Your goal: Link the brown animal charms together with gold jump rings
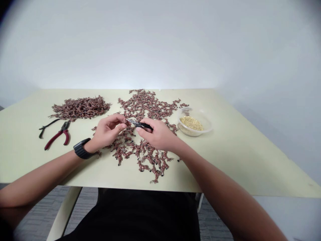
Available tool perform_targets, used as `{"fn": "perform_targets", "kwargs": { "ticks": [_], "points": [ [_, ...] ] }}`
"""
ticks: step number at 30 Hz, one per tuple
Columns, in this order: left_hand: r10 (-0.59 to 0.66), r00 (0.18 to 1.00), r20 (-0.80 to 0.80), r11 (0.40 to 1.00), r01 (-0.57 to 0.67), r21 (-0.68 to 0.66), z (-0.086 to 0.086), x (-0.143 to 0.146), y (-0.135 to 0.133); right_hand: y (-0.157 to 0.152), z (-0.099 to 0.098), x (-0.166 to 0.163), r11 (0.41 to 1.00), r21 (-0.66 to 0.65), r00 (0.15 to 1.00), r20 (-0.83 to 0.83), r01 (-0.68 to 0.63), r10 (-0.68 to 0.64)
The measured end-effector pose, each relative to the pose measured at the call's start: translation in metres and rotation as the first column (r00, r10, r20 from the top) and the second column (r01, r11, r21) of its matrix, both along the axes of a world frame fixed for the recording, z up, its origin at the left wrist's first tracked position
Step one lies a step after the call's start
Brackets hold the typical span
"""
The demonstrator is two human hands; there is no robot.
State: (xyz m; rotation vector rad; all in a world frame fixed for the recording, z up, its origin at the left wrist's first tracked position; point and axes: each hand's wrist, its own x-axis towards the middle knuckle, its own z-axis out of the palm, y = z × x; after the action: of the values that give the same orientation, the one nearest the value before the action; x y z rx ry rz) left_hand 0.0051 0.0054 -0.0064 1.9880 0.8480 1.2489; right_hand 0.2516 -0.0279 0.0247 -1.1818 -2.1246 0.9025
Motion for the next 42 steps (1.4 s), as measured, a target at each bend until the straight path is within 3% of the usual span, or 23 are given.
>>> {"fn": "perform_targets", "kwargs": {
  "ticks": [4,8,12,17,22,29,35,42],
  "points": [
    [0.045,0.999,-0.019,0.996,-0.043,0.078,0.002,0.002,-0.002,0.001,0.0,-0.001,1.0,-0.021,1.0,-0.027,-0.016,0.015],
    [0.058,0.998,0.01,0.998,-0.059,0.011,0.004,0.007,-0.004,0.002,-0.005,-0.001,0.999,0.013,0.999,-0.044,0.031,-0.03],
    [0.067,0.996,0.066,0.993,-0.061,-0.099,0.005,0.009,-0.001,0.005,-0.01,0.001,0.969,0.189,0.987,-0.009,0.16,-0.161],
    [0.124,0.992,0.018,0.984,-0.121,-0.133,-0.004,0.003,0.007,0.008,-0.013,0.001,0.926,0.346,0.983,0.052,0.15,-0.178],
    [0.185,0.975,-0.126,0.975,-0.198,-0.098,-0.007,0.0,0.009,0.008,-0.015,0.001,0.919,0.371,0.982,0.076,0.135,-0.174],
    [0.095,0.987,-0.127,0.983,-0.114,-0.147,-0.001,0.006,0.0,0.009,-0.019,0.001,0.912,0.387,0.976,0.105,0.135,-0.189],
    [0.178,0.974,-0.139,0.984,-0.178,0.007,-0.005,0.007,-0.003,0.006,-0.02,-0.003,0.925,0.362,0.98,0.109,0.116,-0.166],
    [0.188,0.972,-0.141,0.982,-0.183,0.048,-0.006,0.007,-0.003,0.004,-0.017,-0.004,0.934,0.344,0.984,0.106,0.099,-0.143]
  ]
}}
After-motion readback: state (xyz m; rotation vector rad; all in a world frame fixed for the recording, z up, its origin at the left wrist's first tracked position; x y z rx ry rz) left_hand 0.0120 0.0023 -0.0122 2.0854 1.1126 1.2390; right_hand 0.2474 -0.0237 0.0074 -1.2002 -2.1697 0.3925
